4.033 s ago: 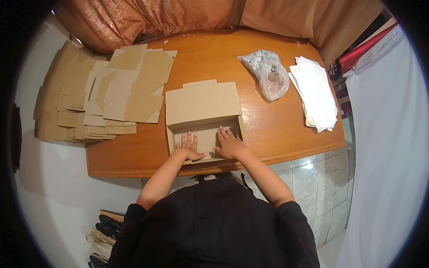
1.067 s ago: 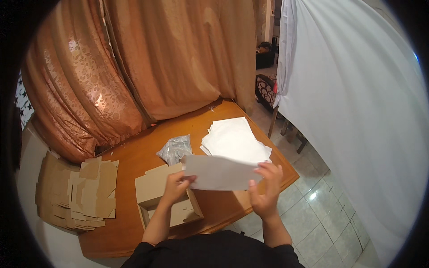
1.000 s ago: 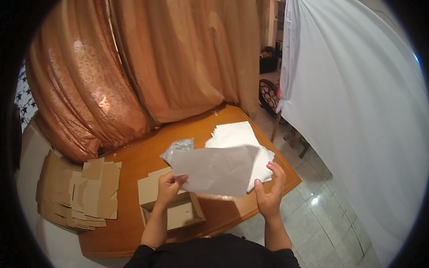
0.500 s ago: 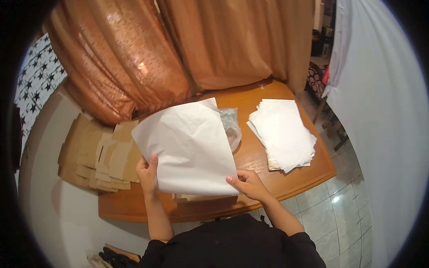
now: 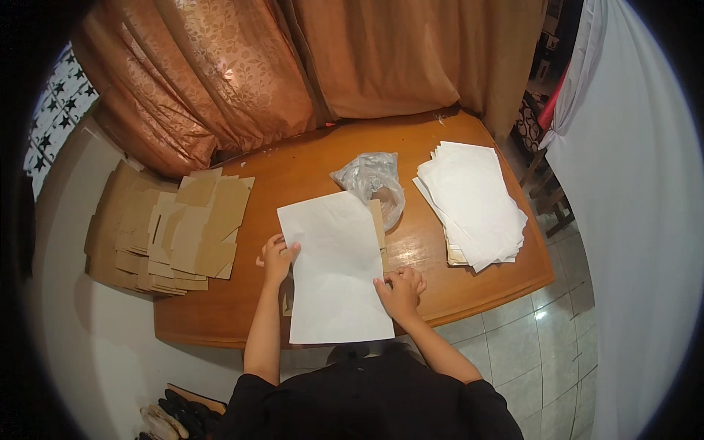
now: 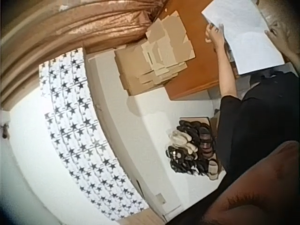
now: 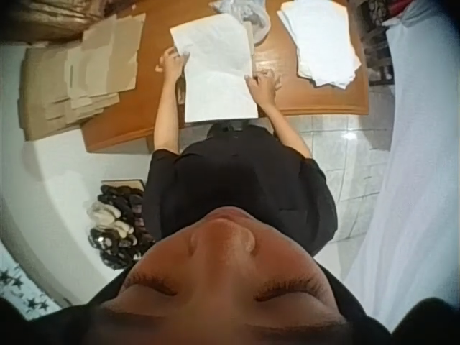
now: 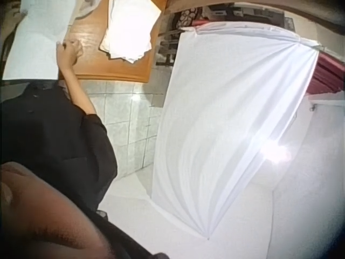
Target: Fold and assemble multiple cardboard shoe boxes and place them on a shelf.
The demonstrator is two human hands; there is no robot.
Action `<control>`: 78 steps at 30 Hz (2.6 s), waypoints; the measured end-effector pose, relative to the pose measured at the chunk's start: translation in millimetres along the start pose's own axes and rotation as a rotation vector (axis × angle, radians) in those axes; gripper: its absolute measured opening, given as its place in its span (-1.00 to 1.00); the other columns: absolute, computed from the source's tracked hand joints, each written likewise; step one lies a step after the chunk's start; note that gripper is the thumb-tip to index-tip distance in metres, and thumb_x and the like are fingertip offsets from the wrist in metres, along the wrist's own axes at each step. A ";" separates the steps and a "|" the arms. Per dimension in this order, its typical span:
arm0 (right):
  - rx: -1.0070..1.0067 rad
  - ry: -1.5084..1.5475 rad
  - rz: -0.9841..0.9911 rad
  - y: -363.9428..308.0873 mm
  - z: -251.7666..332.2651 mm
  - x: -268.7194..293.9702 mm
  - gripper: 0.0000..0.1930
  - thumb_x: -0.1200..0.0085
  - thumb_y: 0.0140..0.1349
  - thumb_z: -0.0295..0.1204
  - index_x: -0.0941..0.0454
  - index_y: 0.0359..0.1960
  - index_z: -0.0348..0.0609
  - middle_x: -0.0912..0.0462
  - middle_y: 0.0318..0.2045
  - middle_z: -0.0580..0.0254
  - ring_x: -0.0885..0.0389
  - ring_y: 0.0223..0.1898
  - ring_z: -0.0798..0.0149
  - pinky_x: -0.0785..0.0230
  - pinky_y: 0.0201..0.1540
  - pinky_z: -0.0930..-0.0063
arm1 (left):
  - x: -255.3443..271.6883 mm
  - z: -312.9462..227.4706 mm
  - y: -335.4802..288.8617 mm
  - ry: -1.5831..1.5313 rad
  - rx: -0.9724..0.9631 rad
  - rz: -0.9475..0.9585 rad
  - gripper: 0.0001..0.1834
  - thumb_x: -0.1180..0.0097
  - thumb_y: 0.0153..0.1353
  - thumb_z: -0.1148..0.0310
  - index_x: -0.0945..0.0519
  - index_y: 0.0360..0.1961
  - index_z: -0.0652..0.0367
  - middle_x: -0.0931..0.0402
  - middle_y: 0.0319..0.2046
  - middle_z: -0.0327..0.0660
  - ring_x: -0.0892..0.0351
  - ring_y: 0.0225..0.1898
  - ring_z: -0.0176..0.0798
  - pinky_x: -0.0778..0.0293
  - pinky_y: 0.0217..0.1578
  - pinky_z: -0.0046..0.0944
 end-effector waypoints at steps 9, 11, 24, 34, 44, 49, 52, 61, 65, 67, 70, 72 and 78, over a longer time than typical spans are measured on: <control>0.078 -0.171 -0.062 -13.4 19.7 3.5 -0.76 -0.27 -0.11 -0.28 -0.47 -0.59 -0.11 -0.41 -0.24 0.18 -0.20 -0.02 0.07 0.18 0.09 0.00 | -3.5 4.1 2.3 0.118 -0.095 0.044 -0.68 -0.22 0.00 0.05 -0.63 -0.48 0.11 -0.23 0.18 -0.17 0.01 0.27 -0.08 0.41 0.12 0.41; 0.060 -0.195 0.005 -7.5 24.4 3.8 -0.72 -0.27 -0.09 -0.28 -0.47 -0.38 -0.06 -0.38 -0.13 0.13 -0.19 0.03 0.00 0.14 0.12 -0.09 | 1.7 -3.5 1.3 0.194 -0.109 0.055 -0.69 -0.21 0.00 0.07 -0.62 -0.40 0.09 -0.23 0.19 -0.17 0.02 0.27 -0.08 0.39 0.11 0.42; -0.067 -0.035 -0.327 -31.4 14.3 44.0 -0.56 -0.16 0.00 -0.35 -0.40 -0.03 -0.10 -0.21 0.06 -0.03 -0.12 0.11 -0.03 0.04 0.17 0.15 | -47.7 -54.3 -5.3 0.198 -1.638 0.729 -0.51 0.13 0.27 0.20 -0.24 0.23 -0.01 -0.16 0.26 -0.16 -0.11 0.30 -0.09 -0.04 0.24 0.03; -0.270 -0.017 -0.384 -95.4 6.2 37.9 -0.58 -0.16 0.02 -0.37 -0.39 -0.04 -0.10 -0.20 0.07 0.02 -0.11 0.16 0.03 0.10 0.24 0.20 | -121.8 -12.7 -8.9 0.184 -1.488 0.924 -0.47 0.21 0.29 0.13 -0.19 0.28 -0.03 0.03 0.31 0.04 0.08 0.34 0.07 0.10 0.29 0.01; -0.254 0.089 -0.361 -92.1 7.9 26.5 -0.60 -0.14 0.06 -0.35 -0.39 -0.04 -0.10 -0.20 0.05 -0.01 -0.12 0.14 -0.01 0.08 0.22 0.17 | -98.9 -22.0 -27.3 0.157 -1.541 1.168 -0.52 0.37 0.35 0.16 -0.18 0.28 -0.06 0.00 0.31 0.02 0.00 0.32 0.04 0.06 0.28 0.04; -0.193 0.116 -0.327 -69.4 14.4 27.9 -0.61 -0.14 0.06 -0.35 -0.40 -0.05 -0.11 -0.20 0.06 -0.02 -0.14 0.14 0.00 0.04 0.20 0.19 | -92.1 -15.9 -30.0 0.241 -1.549 1.180 -0.51 0.27 0.31 0.20 -0.17 0.26 -0.02 -0.03 0.30 -0.07 0.01 0.33 0.01 -0.02 0.26 0.09; -0.167 0.136 -0.322 -60.3 17.2 30.0 -0.62 -0.12 0.06 -0.37 -0.40 -0.05 -0.12 -0.20 0.06 -0.01 -0.15 0.15 0.03 0.04 0.22 0.22 | -74.8 -26.4 -24.3 0.290 -1.446 1.130 -0.49 0.24 0.30 0.19 -0.16 0.27 0.00 -0.02 0.30 -0.06 0.04 0.34 0.01 -0.02 0.26 0.10; -0.087 0.206 -0.263 -39.4 11.1 25.3 -0.63 -0.12 0.07 -0.39 -0.41 -0.07 -0.14 -0.22 0.04 -0.03 -0.21 0.11 0.01 -0.01 0.18 0.22 | -79.7 9.7 -6.6 0.374 -1.239 1.066 -0.44 0.20 0.26 0.18 -0.13 0.29 0.03 0.02 0.32 -0.08 0.11 0.36 0.04 0.03 0.28 0.07; -0.063 0.267 -0.138 -34.3 10.8 29.4 -0.63 -0.15 0.04 -0.35 -0.44 -0.09 -0.14 -0.31 0.00 0.02 -0.23 0.11 0.03 -0.02 0.18 0.25 | -49.3 -26.3 -9.9 0.395 -0.982 1.287 -0.44 0.14 0.24 0.06 -0.31 0.19 0.15 -0.25 0.19 -0.01 -0.13 0.27 -0.01 -0.12 0.21 -0.06; 0.014 0.185 0.031 -28.0 17.5 37.8 -0.63 -0.17 0.03 -0.30 -0.46 -0.11 -0.12 -0.35 -0.02 0.08 -0.22 0.12 0.05 0.03 0.20 0.19 | -23.6 -37.0 -13.7 0.237 -0.775 1.377 -0.43 0.11 0.23 0.00 -0.37 0.14 0.15 -0.32 0.13 0.03 -0.22 0.22 -0.02 -0.17 0.18 -0.12; 0.138 -0.008 0.288 -19.3 34.0 42.5 -0.61 -0.20 -0.02 -0.19 -0.52 -0.15 -0.05 -0.41 -0.03 0.18 -0.21 0.14 0.08 0.18 0.21 0.01 | 4.9 -37.4 -25.6 0.078 -0.560 1.412 -0.41 -0.02 0.15 -0.08 -0.49 0.04 0.16 -0.51 -0.07 0.03 -0.48 0.00 -0.04 -0.36 0.00 -0.23; 0.197 -0.114 0.388 -12.8 39.1 39.0 -0.60 -0.21 -0.04 -0.13 -0.55 -0.18 -0.01 -0.43 -0.03 0.24 -0.20 0.16 0.09 0.27 0.22 -0.10 | 15.6 -34.0 -30.4 0.231 -0.627 1.408 -0.50 -0.08 0.12 -0.02 -0.58 -0.10 0.16 -0.59 -0.23 -0.04 -0.57 -0.18 -0.06 -0.43 -0.16 -0.20; 0.320 -0.205 0.546 14.7 54.3 33.7 -0.71 -0.21 -0.06 -0.13 -0.63 -0.34 0.05 -0.43 -0.01 0.26 -0.14 0.23 0.11 0.46 0.16 -0.37 | 25.5 -15.4 -43.1 0.131 -0.618 1.072 -0.78 -0.10 0.11 0.21 -0.63 -0.39 0.14 -0.58 -0.40 -0.11 -0.53 -0.29 -0.10 -0.37 -0.14 -0.20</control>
Point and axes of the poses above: each hand's wrist, its own y-axis towards the middle knuckle, its own x-axis out of the back of the hand, z = x × y, the point moved 1 cm from there along y, towards the middle knuckle
